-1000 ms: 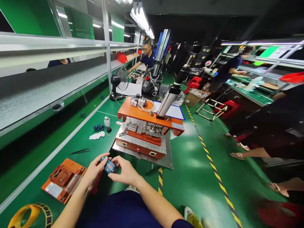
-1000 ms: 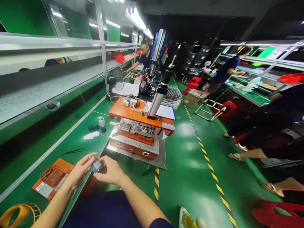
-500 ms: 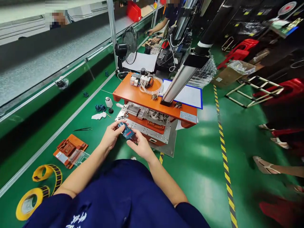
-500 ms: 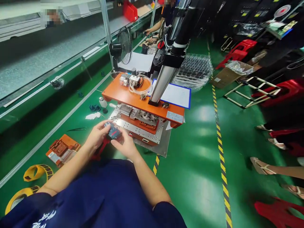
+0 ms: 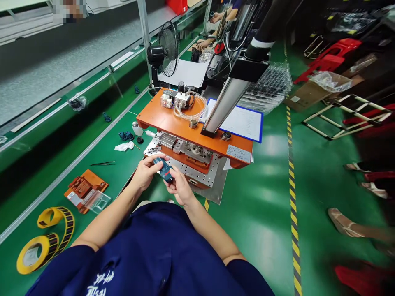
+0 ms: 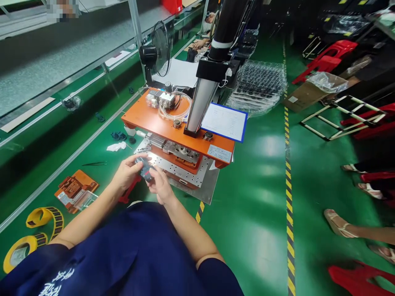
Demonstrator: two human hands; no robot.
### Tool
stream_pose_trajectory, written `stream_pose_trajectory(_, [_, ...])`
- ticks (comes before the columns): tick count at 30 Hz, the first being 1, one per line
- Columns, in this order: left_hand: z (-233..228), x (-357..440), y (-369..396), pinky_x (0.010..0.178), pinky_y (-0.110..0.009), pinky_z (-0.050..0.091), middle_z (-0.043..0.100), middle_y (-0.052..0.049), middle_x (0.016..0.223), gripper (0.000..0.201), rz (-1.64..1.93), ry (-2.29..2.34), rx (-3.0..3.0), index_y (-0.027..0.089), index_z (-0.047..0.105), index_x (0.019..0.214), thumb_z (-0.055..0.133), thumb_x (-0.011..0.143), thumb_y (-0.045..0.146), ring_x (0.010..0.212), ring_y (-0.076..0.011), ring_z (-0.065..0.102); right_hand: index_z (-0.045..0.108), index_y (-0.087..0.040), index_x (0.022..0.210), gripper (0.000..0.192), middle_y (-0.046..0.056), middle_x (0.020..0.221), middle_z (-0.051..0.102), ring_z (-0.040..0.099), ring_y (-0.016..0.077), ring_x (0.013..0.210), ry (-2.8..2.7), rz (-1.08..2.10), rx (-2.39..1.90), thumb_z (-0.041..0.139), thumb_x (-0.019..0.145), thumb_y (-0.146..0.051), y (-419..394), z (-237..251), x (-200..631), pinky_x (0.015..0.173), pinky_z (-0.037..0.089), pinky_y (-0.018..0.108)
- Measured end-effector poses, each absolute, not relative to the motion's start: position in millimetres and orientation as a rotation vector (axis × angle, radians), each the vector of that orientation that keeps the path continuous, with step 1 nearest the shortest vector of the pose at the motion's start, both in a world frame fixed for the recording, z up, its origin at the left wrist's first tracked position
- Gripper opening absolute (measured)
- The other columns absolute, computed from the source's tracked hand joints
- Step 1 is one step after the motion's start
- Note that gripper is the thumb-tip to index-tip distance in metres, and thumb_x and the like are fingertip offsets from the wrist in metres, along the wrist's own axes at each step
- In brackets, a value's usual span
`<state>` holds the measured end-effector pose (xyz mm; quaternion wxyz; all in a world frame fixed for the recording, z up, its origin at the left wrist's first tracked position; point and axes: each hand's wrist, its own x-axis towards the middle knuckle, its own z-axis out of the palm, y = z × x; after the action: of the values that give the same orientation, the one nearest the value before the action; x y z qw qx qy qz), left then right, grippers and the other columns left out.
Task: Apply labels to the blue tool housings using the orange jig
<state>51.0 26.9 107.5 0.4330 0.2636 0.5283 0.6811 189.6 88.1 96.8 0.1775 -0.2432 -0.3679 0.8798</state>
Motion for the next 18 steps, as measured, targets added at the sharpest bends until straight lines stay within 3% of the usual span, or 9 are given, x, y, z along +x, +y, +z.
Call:
stream_pose_trajectory(3, [108, 53, 32, 0.061, -0.024, 0.048, 0.072, -0.002, 0.084, 0.030, 1.719, 1.489, 0.648, 0.019, 0.073, 0.095, 0.081, 0.074, 0.039, 0.068, -0.0138, 0.062, 0.054, -0.019, 0.097, 0.045, -0.006, 0.057, 0.050, 0.020, 0.0039, 0.044, -0.875, 2.726, -0.621, 0.058, 0.085, -0.062, 86, 101, 185, 0.038, 0.010, 0.015])
stream_pose_trajectory(6, [111, 51, 35, 0.055, -0.022, 0.041, 0.061, 0.004, 0.065, 0.022, 1.730, 1.667, 0.674, 0.019, 0.065, 0.077, 0.072, 0.080, 0.040, 0.057, -0.0104, 0.052, 0.054, -0.019, 0.091, 0.051, -0.004, 0.060, 0.052, 0.025, 0.0046, 0.045, -0.797, 2.851, -0.606, 0.058, 0.083, -0.069, 79, 103, 177, 0.036, 0.011, 0.015])
stream_pose_trajectory(11, [127, 37, 33, 0.061, -0.023, 0.039, 0.053, 0.005, 0.060, 0.023, 1.599, 1.858, 0.766, 0.019, 0.056, 0.066, 0.065, 0.080, 0.034, 0.060, -0.0113, 0.048, 0.051, -0.023, 0.095, 0.050, -0.001, 0.068, 0.056, 0.037, 0.0077, 0.051, -1.167, 2.474, -0.806, 0.056, 0.086, -0.072, 63, 100, 161, 0.038, 0.018, 0.014])
stream_pose_trajectory(15, [136, 22, 27, 0.063, -0.025, 0.037, 0.051, 0.004, 0.063, 0.023, 1.502, 2.020, 0.900, 0.020, 0.054, 0.066, 0.061, 0.084, 0.033, 0.063, -0.0127, 0.047, 0.051, -0.024, 0.095, 0.044, -0.003, 0.067, 0.050, 0.034, 0.0077, 0.049, -1.411, 2.291, -0.816, 0.048, 0.093, -0.068, 58, 98, 148, 0.038, 0.020, 0.017])
stream_pose_trajectory(18, [134, 10, 23, 0.067, -0.026, 0.038, 0.053, 0.003, 0.068, 0.021, 1.496, 2.109, 1.069, 0.020, 0.056, 0.069, 0.059, 0.087, 0.031, 0.067, -0.0133, 0.049, 0.053, -0.024, 0.105, 0.040, -0.005, 0.063, 0.045, 0.036, 0.0081, 0.047, -1.639, 2.140, -0.809, 0.041, 0.098, -0.062, 60, 101, 137, 0.040, 0.027, 0.019])
